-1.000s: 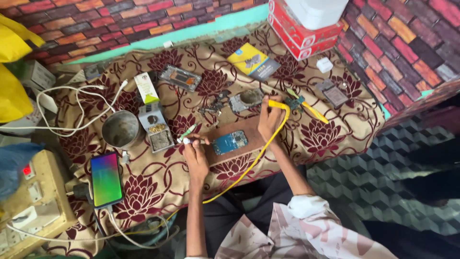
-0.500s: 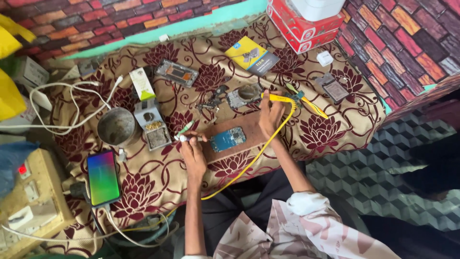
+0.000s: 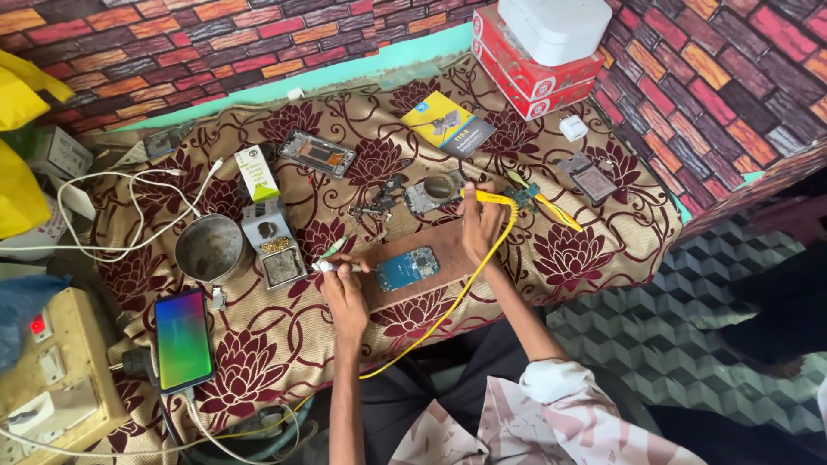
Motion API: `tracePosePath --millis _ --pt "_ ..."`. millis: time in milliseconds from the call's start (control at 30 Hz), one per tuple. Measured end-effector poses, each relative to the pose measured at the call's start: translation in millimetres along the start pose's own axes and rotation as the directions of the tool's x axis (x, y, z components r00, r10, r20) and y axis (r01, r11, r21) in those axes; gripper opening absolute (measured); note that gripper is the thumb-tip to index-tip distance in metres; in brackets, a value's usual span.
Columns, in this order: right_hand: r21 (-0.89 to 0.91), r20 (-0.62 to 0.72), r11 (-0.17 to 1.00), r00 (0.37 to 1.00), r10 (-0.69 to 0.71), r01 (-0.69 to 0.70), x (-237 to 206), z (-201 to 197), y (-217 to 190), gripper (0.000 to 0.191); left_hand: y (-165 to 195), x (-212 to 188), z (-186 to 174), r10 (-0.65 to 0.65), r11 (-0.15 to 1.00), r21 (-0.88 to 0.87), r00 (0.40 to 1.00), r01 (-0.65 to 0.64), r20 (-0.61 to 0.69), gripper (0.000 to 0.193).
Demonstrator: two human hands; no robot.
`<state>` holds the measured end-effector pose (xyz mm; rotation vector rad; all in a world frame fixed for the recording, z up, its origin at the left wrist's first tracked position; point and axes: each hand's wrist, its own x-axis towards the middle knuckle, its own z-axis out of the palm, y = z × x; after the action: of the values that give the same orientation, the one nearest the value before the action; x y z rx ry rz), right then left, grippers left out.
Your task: The person uses a soldering iron and solder wire to work on a blue circuit board placed on a wooden board. They repeatedly apply heat and solder to various points on the board while holding it steady with the other hand.
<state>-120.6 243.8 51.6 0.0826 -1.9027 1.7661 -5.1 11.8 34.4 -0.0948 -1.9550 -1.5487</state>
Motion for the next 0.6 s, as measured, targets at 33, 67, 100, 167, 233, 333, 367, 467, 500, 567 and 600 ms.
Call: tracePosePath --millis 33,67,100,167,233,333,367,467,500,567,600 --pt "-0.043 -0.013 0.996 0.997 -0.073 0.072 -1.1 0.3 1.5 0.026 0.5 0.1 -0.6 0.017 1.0 0.011 1.0 -0.017 0.002 0.034" --pt "-0.088 -0.026 0.985 0.988 -0.149 0.146 -1.6 -0.1 2.9 0.027 1.1 0.7 -0.5 0.005 1.0 -0.011 1.0 -0.005 -0.002 0.034" --pt "-0.136 -0.036 0.967 0.974 -0.224 0.217 -2.1 -0.8 4.0 0.029 1.9 1.0 -0.4 -0.009 0.999 -0.033 1.0 0.008 -0.004 0.034" --pt "-0.164 -0.085 0.96 0.966 -0.244 0.228 -3.6 -0.4 3.0 0.027 3.6 1.1 -0.3 -0.03 0.997 -0.066 1.0 0.029 -0.009 0.033" --pt "-0.198 -0.126 0.954 0.96 -0.252 0.224 -5.1 -2.1 0.5 0.024 4.9 1.5 0.2 -0.04 0.995 -0.088 0.999 0.039 -0.009 0.033" --pt "-0.218 -0.15 0.958 0.964 -0.221 0.186 -6.8 -3.0 -9.2 0.02 6.1 1.3 0.1 -0.036 0.996 -0.08 0.999 0.035 -0.005 0.034" --pt "-0.206 -0.149 0.965 0.97 -0.193 0.16 -7.1 -2.9 -12.4 0.019 6.4 1.4 -0.4 -0.045 0.996 -0.08 0.999 0.044 -0.009 0.034" --pt "-0.132 -0.125 0.971 0.968 -0.218 0.202 -10.7 -2.7 -16.0 0.019 8.9 -0.6 0.2 -0.072 0.995 -0.067 0.997 0.071 -0.013 0.034" --pt "-0.095 -0.116 0.966 0.961 -0.25 0.24 -8.2 -0.3 -15.7 0.02 9.3 -0.1 -0.2 -0.074 0.996 -0.053 0.997 0.073 -0.016 0.034" --pt "-0.054 -0.074 0.981 0.979 -0.192 0.189 -3.4 0.1 -11.8 0.02 11.7 0.0 2.5 -0.063 0.996 -0.057 0.998 0.062 -0.014 0.034" --pt "-0.033 -0.051 0.987 0.986 -0.161 0.16 -2.0 0.9 -8.7 0.02 12.9 1.4 3.2 -0.046 0.997 -0.07 0.999 0.045 -0.013 0.033"
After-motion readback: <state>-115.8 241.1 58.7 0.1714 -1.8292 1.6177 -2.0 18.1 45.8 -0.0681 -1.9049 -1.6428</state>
